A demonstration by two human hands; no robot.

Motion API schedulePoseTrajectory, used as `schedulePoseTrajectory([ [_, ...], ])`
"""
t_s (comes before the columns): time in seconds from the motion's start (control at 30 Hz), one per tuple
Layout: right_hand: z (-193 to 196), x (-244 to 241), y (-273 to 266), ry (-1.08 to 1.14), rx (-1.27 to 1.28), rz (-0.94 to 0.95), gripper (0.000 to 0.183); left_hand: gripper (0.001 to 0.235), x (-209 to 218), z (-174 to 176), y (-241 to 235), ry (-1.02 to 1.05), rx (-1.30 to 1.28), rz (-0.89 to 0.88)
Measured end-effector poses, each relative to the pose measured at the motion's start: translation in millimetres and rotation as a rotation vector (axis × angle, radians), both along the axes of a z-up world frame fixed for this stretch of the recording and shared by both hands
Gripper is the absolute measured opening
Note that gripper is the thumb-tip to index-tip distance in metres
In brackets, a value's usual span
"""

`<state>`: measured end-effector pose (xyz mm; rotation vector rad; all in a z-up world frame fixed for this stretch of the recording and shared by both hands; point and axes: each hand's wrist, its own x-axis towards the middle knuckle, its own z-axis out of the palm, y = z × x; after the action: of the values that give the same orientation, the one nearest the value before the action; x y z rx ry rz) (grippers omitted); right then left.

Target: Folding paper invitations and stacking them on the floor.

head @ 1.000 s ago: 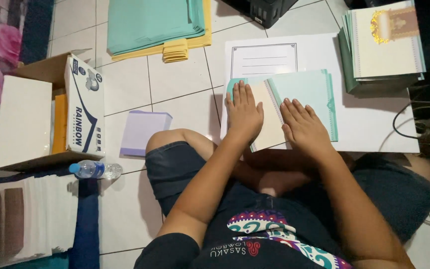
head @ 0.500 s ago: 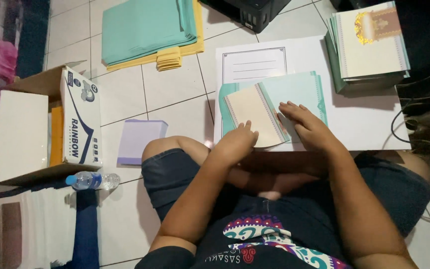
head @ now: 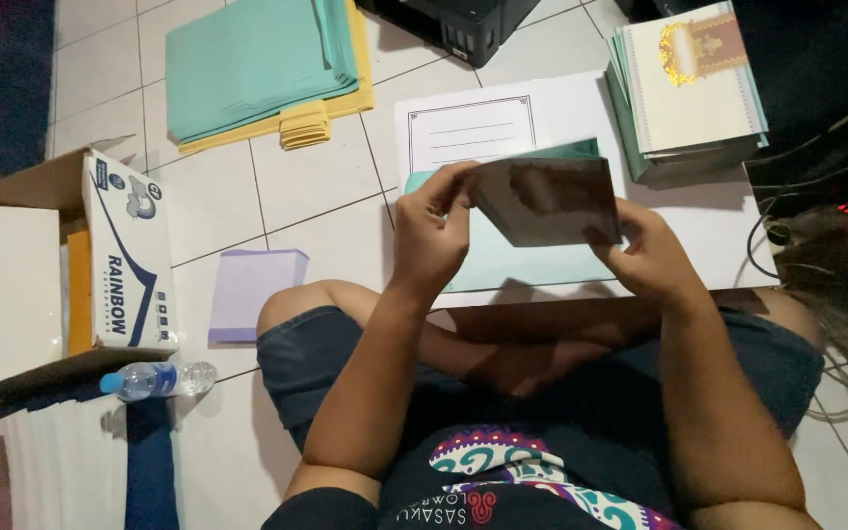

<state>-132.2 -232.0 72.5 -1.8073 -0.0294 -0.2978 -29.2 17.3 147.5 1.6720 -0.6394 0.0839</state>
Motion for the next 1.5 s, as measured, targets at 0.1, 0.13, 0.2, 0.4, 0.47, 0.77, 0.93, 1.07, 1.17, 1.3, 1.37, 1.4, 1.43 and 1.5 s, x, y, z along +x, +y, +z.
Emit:
schedulePoseTrajectory([
  [0.1,36,9,-5,-0.051,-0.133,-0.192,0.031,0.034,0,-13,-24,-0.007,-0.239,0.126],
  [0.13,40,17,-24,-0.05,-0.134,-0.19,0.031,0.034,2,-28,-31,-0.006,-0.24,0.128],
  [0.2,48,35,-62,-0.159,-0.495,-0.462,0.037,0.064,6,-58,-42,-0.216,0.237,0.133],
  [0.4,-13,92,-163,-0.048,-0.875,-0.761,0.052,0.054,8,-148,-51,-0.379,0.852,-0.063],
  [0.47,-41,95,-175,0.111,-1.016,-0.779,0.046,0.055,3,-136,-48,-0.382,0.882,-0.066],
  [0.77,3,36,-51,0.01,-1.029,-0.817,0.026,0.059,4,-146,-47,-0.391,0.905,-0.06],
  [0.93,-34,0,16,0.3,-0.885,-0.437,0.049,0.06,0,-130,-45,-0.301,1.006,-0.102],
  [1.07,-19,-2,33,0.407,-0.856,-0.472,0.063,0.059,0,-130,-43,-0.303,0.94,-0.078],
  [1.17,-31,3,25,0.478,-0.787,-0.441,0.066,0.058,0,-134,-43,-0.307,0.904,-0.069],
  [1.3,-65,7,-5,0.474,-0.644,-0.404,0.058,0.058,1,-138,-43,-0.317,0.905,-0.061],
  [1.37,-44,2,3,0.346,-0.534,-0.406,0.048,0.057,2,-139,-43,-0.316,0.899,-0.056],
  [1.4,-35,0,7,0.215,-0.421,-0.409,0.039,0.056,3,-140,-43,-0.32,0.893,-0.051],
  [1.43,-26,-3,14,0.217,-0.423,-0.408,0.039,0.056,3,-139,-43,-0.316,0.892,-0.052],
  [1.5,-7,-8,29,-0.005,-0.466,-0.327,0.05,0.056,6,-137,-40,-0.267,0.812,-0.085],
])
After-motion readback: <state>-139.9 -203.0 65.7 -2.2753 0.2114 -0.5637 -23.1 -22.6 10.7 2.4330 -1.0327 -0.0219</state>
